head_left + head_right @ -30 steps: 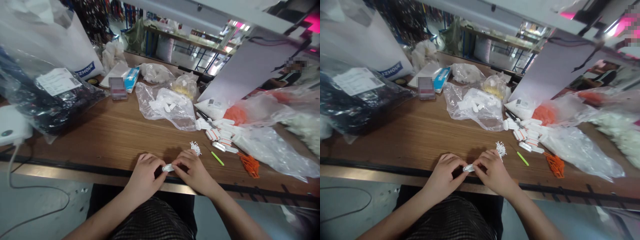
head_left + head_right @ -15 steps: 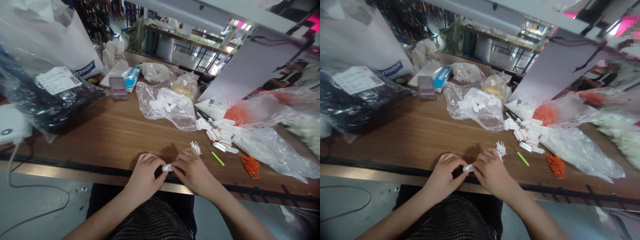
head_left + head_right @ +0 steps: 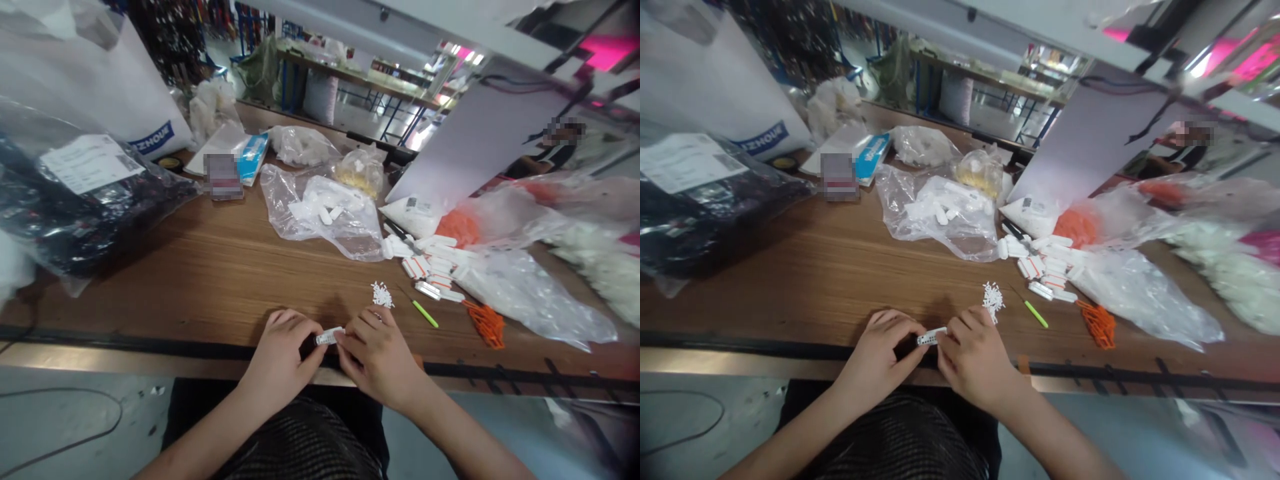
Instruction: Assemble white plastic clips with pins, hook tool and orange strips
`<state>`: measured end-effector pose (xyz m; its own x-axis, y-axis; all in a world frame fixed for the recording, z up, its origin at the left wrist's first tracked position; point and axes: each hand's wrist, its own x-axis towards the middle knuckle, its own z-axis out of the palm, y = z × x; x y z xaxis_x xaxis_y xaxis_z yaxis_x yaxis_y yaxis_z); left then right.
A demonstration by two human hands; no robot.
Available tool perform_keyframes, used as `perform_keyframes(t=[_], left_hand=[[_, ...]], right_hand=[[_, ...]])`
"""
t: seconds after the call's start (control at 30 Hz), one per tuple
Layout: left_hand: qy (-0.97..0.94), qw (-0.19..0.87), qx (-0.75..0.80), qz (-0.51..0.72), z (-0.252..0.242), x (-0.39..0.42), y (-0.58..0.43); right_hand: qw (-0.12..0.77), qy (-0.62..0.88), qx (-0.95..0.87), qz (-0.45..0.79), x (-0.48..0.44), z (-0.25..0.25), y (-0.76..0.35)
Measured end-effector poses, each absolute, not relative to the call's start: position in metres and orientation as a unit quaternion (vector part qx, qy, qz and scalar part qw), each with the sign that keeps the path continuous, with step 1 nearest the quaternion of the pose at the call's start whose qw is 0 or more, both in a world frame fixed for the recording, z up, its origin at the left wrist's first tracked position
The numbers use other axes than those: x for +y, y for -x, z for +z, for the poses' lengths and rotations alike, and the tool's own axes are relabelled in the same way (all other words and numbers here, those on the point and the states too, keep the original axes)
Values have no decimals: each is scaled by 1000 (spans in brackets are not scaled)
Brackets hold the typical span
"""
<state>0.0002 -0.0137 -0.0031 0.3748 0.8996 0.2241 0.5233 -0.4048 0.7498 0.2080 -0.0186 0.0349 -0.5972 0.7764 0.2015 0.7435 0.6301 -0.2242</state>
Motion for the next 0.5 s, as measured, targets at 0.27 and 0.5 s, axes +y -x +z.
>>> perform_keyframes(t=[0.27,0.5], left_hand=[[-778,286,458,321,-4,-13,0],[-783,280,458,316,-5,-13,-1]], right_hand=[[196,609,-769,-2,3,31,-287],[111,641,-755,77,15,25,-321]])
